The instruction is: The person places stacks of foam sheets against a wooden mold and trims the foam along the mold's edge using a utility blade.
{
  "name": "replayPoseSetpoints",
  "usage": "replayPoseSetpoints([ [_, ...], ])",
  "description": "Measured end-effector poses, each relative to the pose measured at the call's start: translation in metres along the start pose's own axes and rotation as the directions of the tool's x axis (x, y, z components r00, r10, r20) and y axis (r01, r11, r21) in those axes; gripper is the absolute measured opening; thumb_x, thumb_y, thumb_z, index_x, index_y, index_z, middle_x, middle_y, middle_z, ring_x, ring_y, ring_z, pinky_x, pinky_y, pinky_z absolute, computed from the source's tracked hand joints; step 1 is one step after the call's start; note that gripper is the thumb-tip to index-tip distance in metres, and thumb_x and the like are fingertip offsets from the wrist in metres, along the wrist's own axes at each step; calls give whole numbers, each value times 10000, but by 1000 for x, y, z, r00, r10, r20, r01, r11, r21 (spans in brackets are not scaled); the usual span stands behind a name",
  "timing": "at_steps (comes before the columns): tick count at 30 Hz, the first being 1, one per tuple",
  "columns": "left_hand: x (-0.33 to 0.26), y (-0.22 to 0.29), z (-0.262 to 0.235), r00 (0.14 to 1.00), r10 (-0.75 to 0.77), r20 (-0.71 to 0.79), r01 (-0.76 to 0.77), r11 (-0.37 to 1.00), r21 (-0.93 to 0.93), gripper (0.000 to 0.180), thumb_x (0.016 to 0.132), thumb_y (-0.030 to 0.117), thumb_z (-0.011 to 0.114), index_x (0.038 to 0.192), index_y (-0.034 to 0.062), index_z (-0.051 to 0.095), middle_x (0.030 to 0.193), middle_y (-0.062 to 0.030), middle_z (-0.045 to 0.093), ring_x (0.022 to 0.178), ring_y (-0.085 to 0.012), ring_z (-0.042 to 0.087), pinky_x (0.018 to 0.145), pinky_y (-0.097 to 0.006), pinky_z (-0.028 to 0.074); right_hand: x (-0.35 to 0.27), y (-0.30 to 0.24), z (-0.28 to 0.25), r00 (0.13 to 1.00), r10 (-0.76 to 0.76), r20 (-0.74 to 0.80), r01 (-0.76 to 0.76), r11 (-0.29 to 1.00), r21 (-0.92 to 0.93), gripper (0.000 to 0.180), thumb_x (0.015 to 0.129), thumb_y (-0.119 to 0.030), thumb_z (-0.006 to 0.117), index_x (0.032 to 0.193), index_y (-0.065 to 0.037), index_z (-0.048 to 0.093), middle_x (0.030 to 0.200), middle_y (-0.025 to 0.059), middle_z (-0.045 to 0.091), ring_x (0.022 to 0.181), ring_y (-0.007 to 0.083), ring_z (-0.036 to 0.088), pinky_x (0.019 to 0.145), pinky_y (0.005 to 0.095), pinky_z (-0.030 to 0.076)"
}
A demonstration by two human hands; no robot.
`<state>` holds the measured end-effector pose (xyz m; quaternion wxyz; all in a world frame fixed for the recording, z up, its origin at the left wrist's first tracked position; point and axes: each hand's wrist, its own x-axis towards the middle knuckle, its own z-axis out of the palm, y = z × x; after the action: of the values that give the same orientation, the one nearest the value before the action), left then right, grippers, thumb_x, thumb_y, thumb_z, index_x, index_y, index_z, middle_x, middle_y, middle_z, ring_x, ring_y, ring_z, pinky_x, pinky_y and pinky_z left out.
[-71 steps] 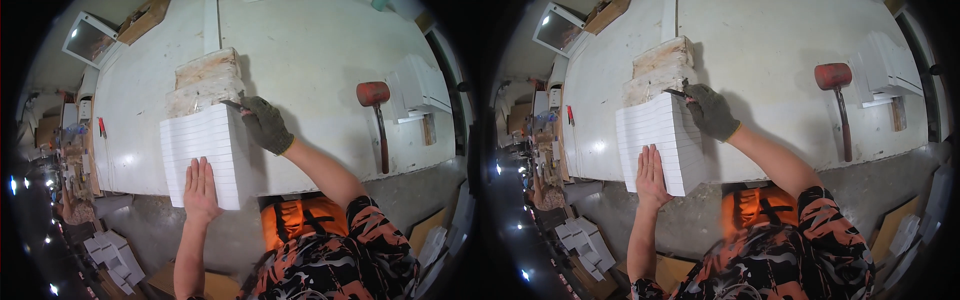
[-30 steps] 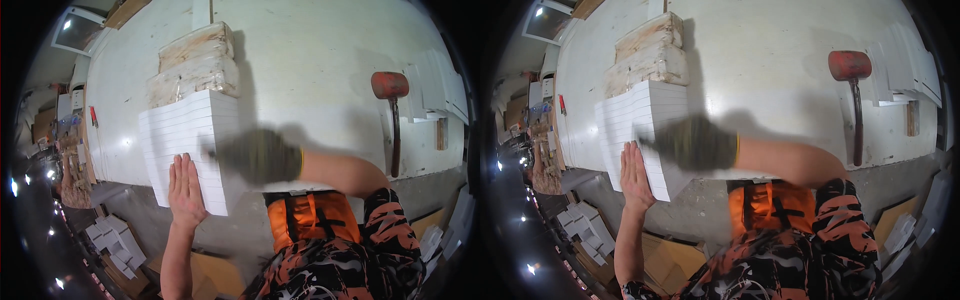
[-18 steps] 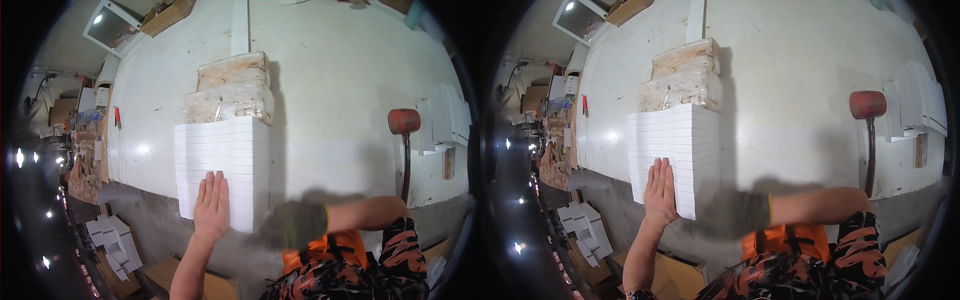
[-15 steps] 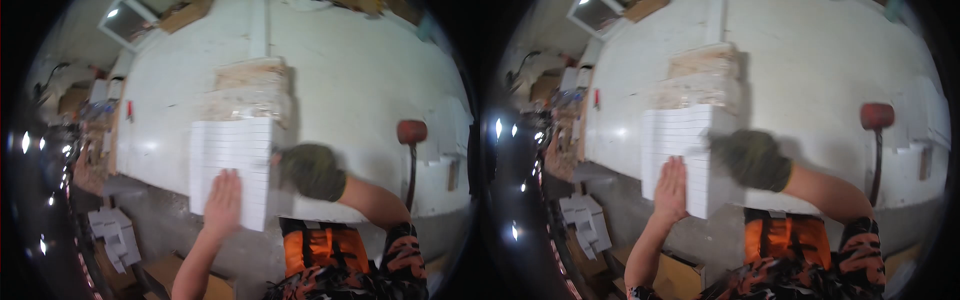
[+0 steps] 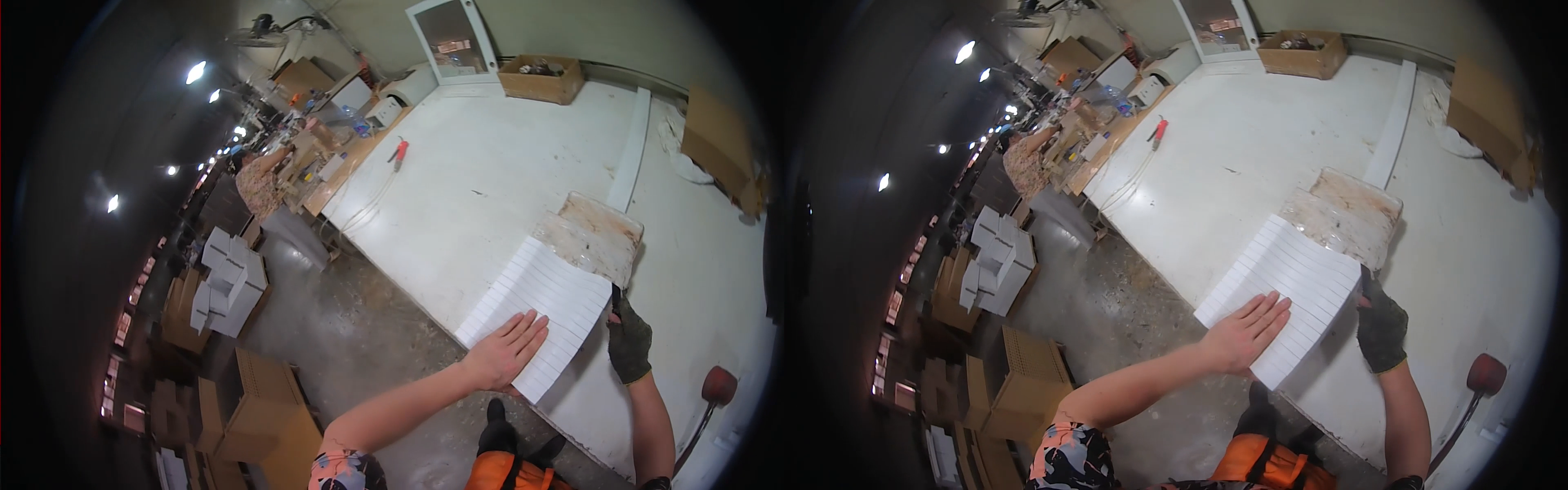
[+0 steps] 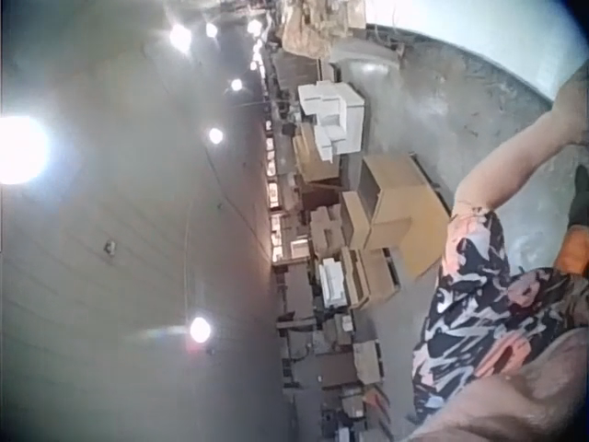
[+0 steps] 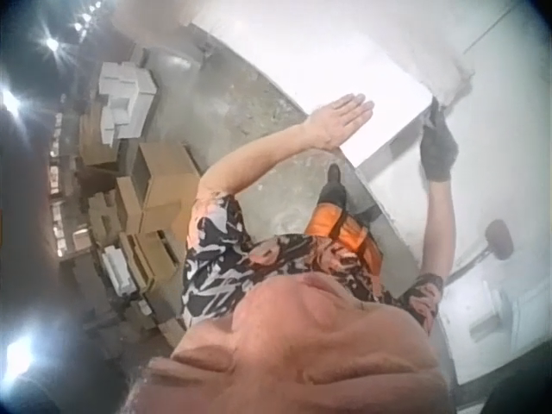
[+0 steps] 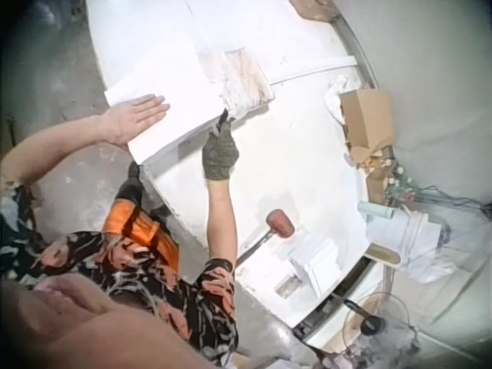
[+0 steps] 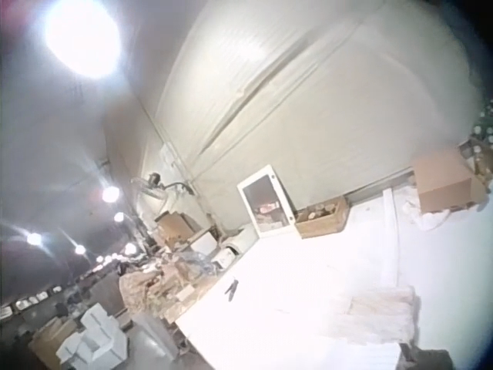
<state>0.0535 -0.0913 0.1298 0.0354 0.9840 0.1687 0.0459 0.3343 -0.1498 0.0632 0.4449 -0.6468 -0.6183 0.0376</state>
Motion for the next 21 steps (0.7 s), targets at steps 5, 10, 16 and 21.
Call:
replayPoseSetpoints([
  [5, 6, 7, 1, 999, 35, 12, -36, 999, 29, 1128, 592, 514, 748, 1383, -131, 269, 1473, -271, 292, 1386, -407, 273, 1160, -458, 205, 1, 20, -5, 999, 43, -31, -41, 996, 83, 397, 834, -58, 589, 1230, -58, 563, 837, 135, 665, 699, 307, 647, 628, 378, 511],
  [10, 5, 5, 2, 998, 15, 60, -17, 999, 33, 1187, 600, 567, 747, 1405, -129, 220, 1493, -267, 243, 1409, -409, 194, 1176, -445, 146, 6, 19, 1, 998, -3, -56, 5, 1000, 31, 320, 865, -77, 561, 1184, -50, 581, 823, 145, 653, 718, 309, 652, 637, 392, 507],
  [16, 7, 3, 2, 998, 6, 68, -11, 997, 73, 1149, 607, 558, 752, 1392, -118, 256, 1484, -264, 267, 1401, -401, 227, 1169, -440, 175, 11, 25, 14, 967, -1, -253, 41, 987, 152, 272, 885, -40, 567, 1154, -6, 588, 936, 164, 668, 815, 302, 663, 743, 357, 525],
  [21, 4, 1, 8, 1000, 27, 2, -27, 999, 42, 1148, 604, 562, 749, 1387, -122, 263, 1481, -273, 266, 1396, -409, 242, 1163, -450, 191, 13, 31, 20, 985, -9, -172, 39, 984, 172, 280, 871, -28, 577, 1149, -4, 592, 935, 171, 673, 806, 302, 666, 724, 356, 526],
])
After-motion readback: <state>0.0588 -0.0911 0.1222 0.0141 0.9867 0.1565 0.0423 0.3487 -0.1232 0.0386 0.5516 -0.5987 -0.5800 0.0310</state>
